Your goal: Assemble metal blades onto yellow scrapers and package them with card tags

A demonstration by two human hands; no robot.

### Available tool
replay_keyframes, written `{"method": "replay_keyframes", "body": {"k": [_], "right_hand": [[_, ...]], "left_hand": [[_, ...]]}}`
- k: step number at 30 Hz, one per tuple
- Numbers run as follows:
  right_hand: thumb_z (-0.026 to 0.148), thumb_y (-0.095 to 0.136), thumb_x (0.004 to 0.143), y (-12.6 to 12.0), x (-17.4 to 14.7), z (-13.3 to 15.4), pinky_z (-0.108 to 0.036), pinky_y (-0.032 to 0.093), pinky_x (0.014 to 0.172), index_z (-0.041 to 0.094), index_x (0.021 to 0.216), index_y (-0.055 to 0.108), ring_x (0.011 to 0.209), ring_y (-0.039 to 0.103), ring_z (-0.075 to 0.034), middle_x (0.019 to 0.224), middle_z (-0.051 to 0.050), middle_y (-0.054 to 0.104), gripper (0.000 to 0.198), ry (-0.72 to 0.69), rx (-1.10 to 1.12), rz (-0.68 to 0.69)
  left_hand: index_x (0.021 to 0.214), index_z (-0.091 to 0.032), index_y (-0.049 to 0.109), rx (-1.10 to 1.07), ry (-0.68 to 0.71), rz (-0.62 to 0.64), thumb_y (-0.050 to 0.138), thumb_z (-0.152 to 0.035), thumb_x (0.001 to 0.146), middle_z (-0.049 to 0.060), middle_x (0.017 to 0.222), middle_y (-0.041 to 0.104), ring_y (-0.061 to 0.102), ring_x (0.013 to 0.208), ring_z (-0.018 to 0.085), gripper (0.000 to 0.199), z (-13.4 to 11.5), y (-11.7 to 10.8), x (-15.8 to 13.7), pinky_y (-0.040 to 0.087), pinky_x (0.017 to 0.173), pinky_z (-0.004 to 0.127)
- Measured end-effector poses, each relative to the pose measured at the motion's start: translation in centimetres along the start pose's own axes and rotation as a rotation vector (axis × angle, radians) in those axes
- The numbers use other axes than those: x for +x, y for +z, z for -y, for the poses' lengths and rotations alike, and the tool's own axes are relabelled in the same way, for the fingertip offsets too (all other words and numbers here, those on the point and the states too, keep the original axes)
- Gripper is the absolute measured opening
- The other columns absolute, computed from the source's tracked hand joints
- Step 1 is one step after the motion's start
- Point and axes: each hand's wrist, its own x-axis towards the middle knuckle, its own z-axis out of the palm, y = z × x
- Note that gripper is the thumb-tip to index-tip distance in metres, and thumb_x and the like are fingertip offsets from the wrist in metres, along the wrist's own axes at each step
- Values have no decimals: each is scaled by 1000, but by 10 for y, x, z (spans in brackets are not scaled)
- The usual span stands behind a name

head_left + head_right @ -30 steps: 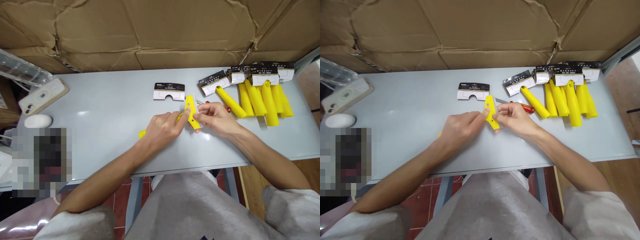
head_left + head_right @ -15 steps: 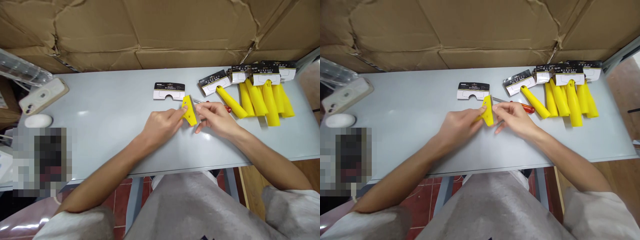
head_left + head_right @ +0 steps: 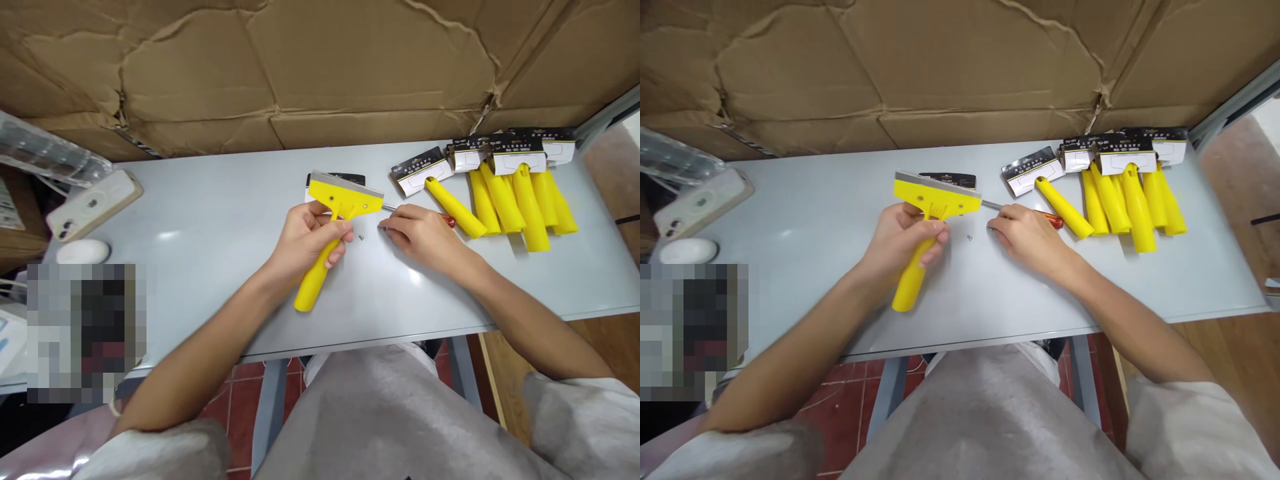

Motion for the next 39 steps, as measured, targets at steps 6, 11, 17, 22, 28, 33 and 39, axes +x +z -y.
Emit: {"method": "replay_keyframes", "body": {"k": [6,11,17,22,28,33,39], "right_hand": [[22,43,102,1,1,1,-27,42,86,19,121,76,98,61,-14,109,-10,67,39,-4,-50,20],[28,44,103,5,0,4,-27,36,80,23,119,77,95,58,-14,107,-9,66,37,5,-105,30],[25,43,101,6,0,8,-26,35,79,19,113,77,93,56,-13,107,-10,66,36,31,-81,44],[25,43,101,4,0,6,-25,36,82,16,112,76,93,56,-13,107,-11,66,36,42,-43,56],[29,40,103,2,10,9,-24,34,80,16,120,74,91,56,-12,109,-11,65,40,56,-35,14],[21,35,101,1,32,25,-25,27,74,20,126,71,83,52,-11,114,-11,65,43,94,-174,141],[17,34,100,1,56,37,-26,26,74,14,126,68,87,57,-14,119,-16,66,43,97,-351,255]], "left_hand": [[92,-23,48,-86,-78,12,61,-30,85,-2,76,67,46,38,5,16,5,-3,4,36,35,21],[91,-22,50,-248,-194,-28,71,-29,79,-5,72,64,45,37,4,26,1,-2,4,34,34,20],[88,-21,52,-315,-239,-39,75,-25,76,-5,71,65,48,37,4,26,2,2,3,35,34,19],[89,-20,54,-285,-210,-32,74,-24,78,-4,70,65,48,36,5,23,0,2,3,34,34,19],[88,-19,55,-217,-137,-63,72,-22,78,-3,69,66,48,36,5,20,-7,-3,2,35,34,20],[89,-20,55,-231,-148,-68,73,-23,78,-4,69,66,49,36,5,21,-3,-5,4,35,34,20],[89,-20,57,-246,-133,-32,73,-25,78,-5,68,64,48,36,6,20,-4,-5,3,36,34,20]]}}
